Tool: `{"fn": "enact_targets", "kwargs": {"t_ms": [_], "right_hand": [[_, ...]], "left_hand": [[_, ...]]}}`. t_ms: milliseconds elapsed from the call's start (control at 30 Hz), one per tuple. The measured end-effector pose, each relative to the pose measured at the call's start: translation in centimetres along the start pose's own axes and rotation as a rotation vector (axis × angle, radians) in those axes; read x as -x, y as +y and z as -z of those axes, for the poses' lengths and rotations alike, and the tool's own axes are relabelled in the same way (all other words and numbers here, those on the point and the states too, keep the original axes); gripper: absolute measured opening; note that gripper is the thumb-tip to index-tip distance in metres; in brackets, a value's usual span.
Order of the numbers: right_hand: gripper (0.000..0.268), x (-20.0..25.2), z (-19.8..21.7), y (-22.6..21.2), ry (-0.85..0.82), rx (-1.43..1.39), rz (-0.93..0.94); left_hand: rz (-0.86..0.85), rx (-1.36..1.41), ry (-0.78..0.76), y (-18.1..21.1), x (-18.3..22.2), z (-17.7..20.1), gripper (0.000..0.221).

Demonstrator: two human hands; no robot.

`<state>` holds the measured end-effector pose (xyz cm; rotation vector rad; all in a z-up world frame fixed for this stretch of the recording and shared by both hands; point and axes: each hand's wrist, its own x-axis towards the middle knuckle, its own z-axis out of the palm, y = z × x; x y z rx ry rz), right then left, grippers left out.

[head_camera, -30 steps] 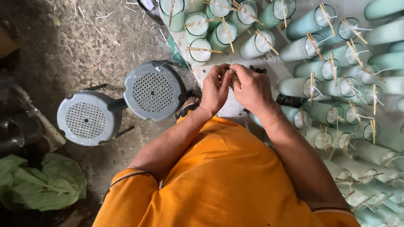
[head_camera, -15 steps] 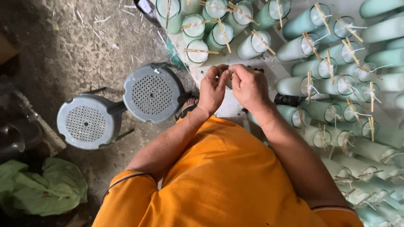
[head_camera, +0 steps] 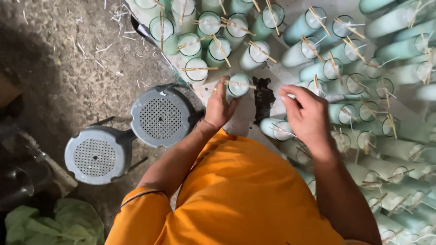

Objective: Adjusting and securing wicks in a large batch of poured candles in glass jars

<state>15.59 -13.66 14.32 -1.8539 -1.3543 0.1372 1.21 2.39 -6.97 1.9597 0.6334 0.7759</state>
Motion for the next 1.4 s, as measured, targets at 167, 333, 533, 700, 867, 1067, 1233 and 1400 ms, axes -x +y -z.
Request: {"fn": "enact_targets", "kwargs": {"t_ms": [167, 333, 533, 700, 867, 1067, 1233, 1400], "right_hand": [[0.015, 3.3, 2.0, 1.4, 0.04, 0.022, -0.083], [0.014, 6.4, 3.9, 1.9, 0.085, 0.048, -0.16], [0.012, 7.0, 4.1, 1.4, 0.008, 0.052, -0.234], [0.012, 5.5, 3.0, 1.1, -0.075, 0.081, -0.138], [0.012, 3.8, 2.7, 0.9, -0.065, 0.059, -0.118], [0.014, 2.0, 0.8, 0.5, -0.118, 0.003, -0.083], [0.017, 0.5, -3.7, 1.8, -0.21, -0.038, 0.004], [0.021, -0.2, -6.5, 1.9, -0.333, 0.063, 0.07]], "left_hand": [[0.094, -0.107, 0.016, -2.5, -1.8, -2.4, 0.072], [0.228, 0.114, -0.005, 4.0, -0.2, 0.8, 0.08], [0.125, 0.146, -0.28, 6.8, 2.2, -1.2, 0.067], [-0.317, 0.346, -0.575, 3.9, 3.1, -8.0, 0.071], [-0.24, 0.212, -0.651, 5.3, 2.9, -5.1, 0.074], [-0.003, 0.239, -0.405, 2.6, 2.7, -0.5, 0.08], [0.09, 0.195, -0.357, 1.1, 2.1, 3.0, 0.077], [0.181, 0.278, -0.324, 2.1, 2.2, 3.7, 0.105]]}}
